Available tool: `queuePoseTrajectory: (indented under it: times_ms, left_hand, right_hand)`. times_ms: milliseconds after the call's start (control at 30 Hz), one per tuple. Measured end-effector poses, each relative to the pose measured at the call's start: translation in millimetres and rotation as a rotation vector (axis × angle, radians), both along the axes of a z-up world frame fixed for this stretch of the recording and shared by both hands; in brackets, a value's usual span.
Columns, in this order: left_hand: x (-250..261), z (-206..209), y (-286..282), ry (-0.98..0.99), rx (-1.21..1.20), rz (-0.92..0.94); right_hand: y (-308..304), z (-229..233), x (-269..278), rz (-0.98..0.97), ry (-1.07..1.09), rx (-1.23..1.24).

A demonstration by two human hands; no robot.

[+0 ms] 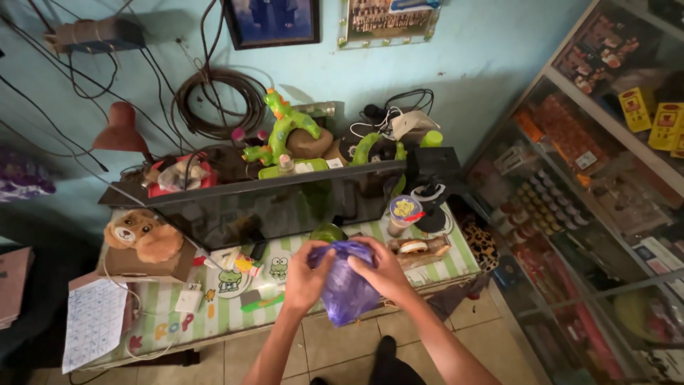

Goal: The recorder is sorting and handling various small objects, including electronics and toys, in a cluttered room.

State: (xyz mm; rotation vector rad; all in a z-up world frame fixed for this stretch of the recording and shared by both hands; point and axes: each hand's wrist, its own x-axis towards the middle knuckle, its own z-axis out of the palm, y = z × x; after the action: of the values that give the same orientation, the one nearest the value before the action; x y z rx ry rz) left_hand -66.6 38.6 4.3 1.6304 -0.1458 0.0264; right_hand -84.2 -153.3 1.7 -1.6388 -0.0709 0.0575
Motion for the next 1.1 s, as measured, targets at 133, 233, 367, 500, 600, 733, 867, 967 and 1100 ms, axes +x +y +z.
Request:
queuePoseTrajectory:
  times_ms: [133, 233, 367, 500, 600, 733, 867, 967, 1100]
  left_hand:
    - [10, -18, -13, -0.119, -0.139, 0.135]
    - [19, -13, -30, -0.151, -0.132, 0.211]
    - [22, -14, -70, -0.108, -0.173, 0.204]
    - [37, -17, -133, -0.009, -0.283, 0.137]
    - [51, -25, -181, 0.105, -0.258, 0.075]
    - [56, -1, -232, 0.445, 0.122, 0.059]
    - [71, -31, -253, 0.083, -0.224, 0.076]
    - [78, -27, -257, 0.084, -0.220, 0.110]
    - [87, -34, -258, 0.152, -0.096, 0.138]
  right_hand:
    - [-20, -13, -1, 0.076, 0.052, 0.051]
    - [-41, -26, 10, 0.104, 0.167, 0.188]
    - [-80, -34, 23, 0.049, 0.290, 0.074]
    - [-138, -42, 43, 0.007, 0.197, 0.132]
    - [-186, -74, 70, -0.001, 0.116, 0.113]
    - [-224, -47, 86, 0.026, 0.064, 0.035]
    - [-248, -45, 98, 0.034, 0.086, 0.065]
    - [-264, -54, 116, 0.111, -0.014, 0.058]
    - [-271, -31, 129, 0.191, 0.072, 0.131]
